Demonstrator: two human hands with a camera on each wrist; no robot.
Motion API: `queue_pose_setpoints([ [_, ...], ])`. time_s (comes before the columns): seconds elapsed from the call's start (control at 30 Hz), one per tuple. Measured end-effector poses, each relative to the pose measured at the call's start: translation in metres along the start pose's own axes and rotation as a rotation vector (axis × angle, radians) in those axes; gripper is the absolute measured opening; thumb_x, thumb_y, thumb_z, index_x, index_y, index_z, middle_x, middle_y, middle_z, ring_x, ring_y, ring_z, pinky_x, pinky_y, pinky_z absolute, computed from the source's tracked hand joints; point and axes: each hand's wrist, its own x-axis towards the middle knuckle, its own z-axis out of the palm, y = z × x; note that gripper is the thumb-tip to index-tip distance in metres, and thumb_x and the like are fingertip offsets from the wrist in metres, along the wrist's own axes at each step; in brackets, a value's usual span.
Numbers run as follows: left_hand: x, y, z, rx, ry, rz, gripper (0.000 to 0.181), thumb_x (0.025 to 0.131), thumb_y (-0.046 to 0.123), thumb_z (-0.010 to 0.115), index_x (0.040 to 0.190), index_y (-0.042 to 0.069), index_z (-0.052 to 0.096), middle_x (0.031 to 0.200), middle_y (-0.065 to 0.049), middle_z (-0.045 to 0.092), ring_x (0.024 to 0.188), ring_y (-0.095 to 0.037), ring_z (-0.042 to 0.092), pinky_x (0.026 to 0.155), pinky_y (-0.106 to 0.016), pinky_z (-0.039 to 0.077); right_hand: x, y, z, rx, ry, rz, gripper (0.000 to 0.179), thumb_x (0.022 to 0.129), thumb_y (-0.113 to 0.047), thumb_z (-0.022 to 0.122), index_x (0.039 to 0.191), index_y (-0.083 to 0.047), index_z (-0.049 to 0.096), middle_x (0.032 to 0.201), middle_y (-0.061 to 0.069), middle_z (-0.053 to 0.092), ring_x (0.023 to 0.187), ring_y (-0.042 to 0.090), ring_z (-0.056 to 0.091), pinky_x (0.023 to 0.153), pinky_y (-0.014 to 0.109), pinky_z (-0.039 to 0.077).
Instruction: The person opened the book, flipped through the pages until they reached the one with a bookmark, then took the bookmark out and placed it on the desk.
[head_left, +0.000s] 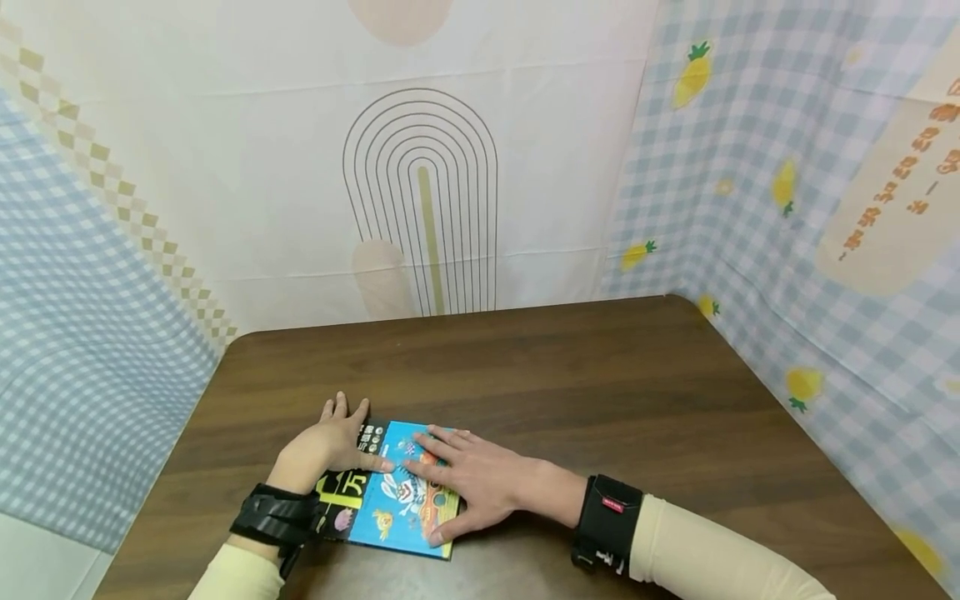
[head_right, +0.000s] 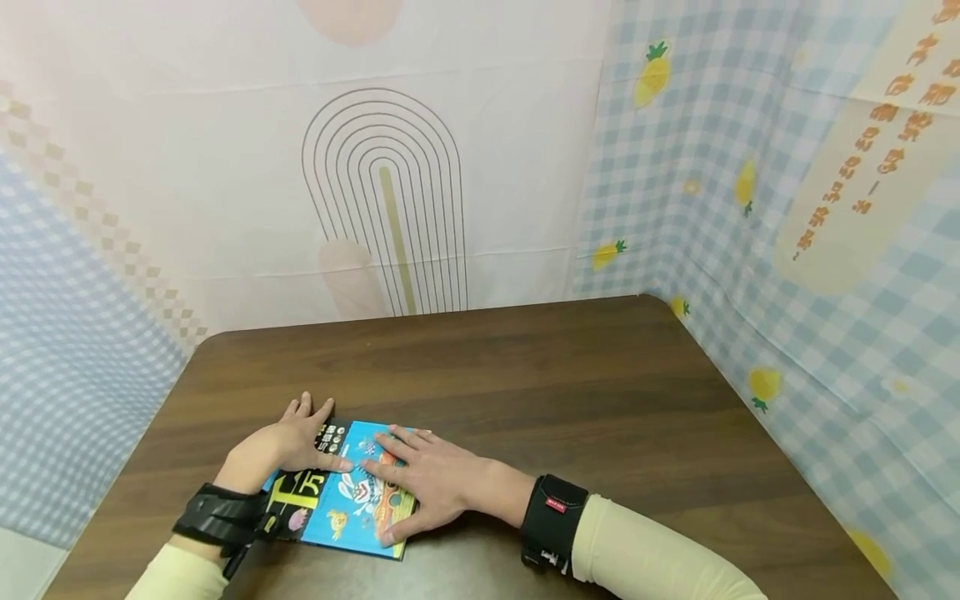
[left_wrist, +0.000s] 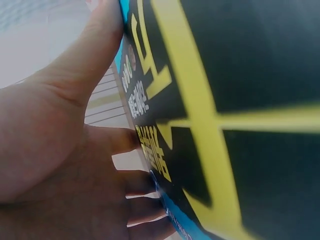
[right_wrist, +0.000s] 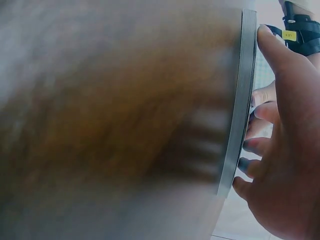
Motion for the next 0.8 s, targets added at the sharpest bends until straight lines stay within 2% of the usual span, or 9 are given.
queue_pose_setpoints([
  [0.3, 0.005, 0.004, -0.003, -0.008, -0.029, -0.030, 0.129, 0.079, 0.073, 0.081, 0.166, -0.002, 0.022, 0.167, -0.042, 0.004, 0.156, -0.057, 0.009, 0.110, -0.074, 0.038, -0.001, 0.003, 0.000, -0.008, -0.006, 0.013, 0.097, 0.096, -0.085, 0.042, 0.171, -0.031, 0.012, 0.179, 0.006, 0.001, 0.164, 0.027, 0.000, 0.128, 0.054, 0.021],
  [0.57, 0.011, 0.010, -0.008, 0.034, -0.040, -0.009, 0.127, 0.082, 0.071, 0.080, 0.165, -0.006, 0.022, 0.166, -0.043, 0.005, 0.155, -0.059, 0.009, 0.114, -0.072, 0.035, -0.002, 0.004, -0.002, -0.012, -0.013, 0.039, 0.095, 0.097, -0.083, 0.042, 0.171, -0.031, 0.013, 0.178, 0.007, 0.001, 0.164, 0.028, 0.000, 0.129, 0.054, 0.019],
  [0.8, 0.022, 0.015, -0.011, 0.039, -0.044, -0.007, 0.126, 0.082, 0.069, 0.080, 0.168, 0.000, 0.018, 0.169, -0.039, 0.002, 0.156, -0.057, 0.006, 0.114, -0.074, 0.033, -0.003, 0.007, -0.003, -0.008, -0.009, 0.074, 0.094, 0.097, -0.084, 0.042, 0.171, -0.033, 0.014, 0.178, 0.006, 0.002, 0.164, 0.029, 0.001, 0.127, 0.056, 0.023],
])
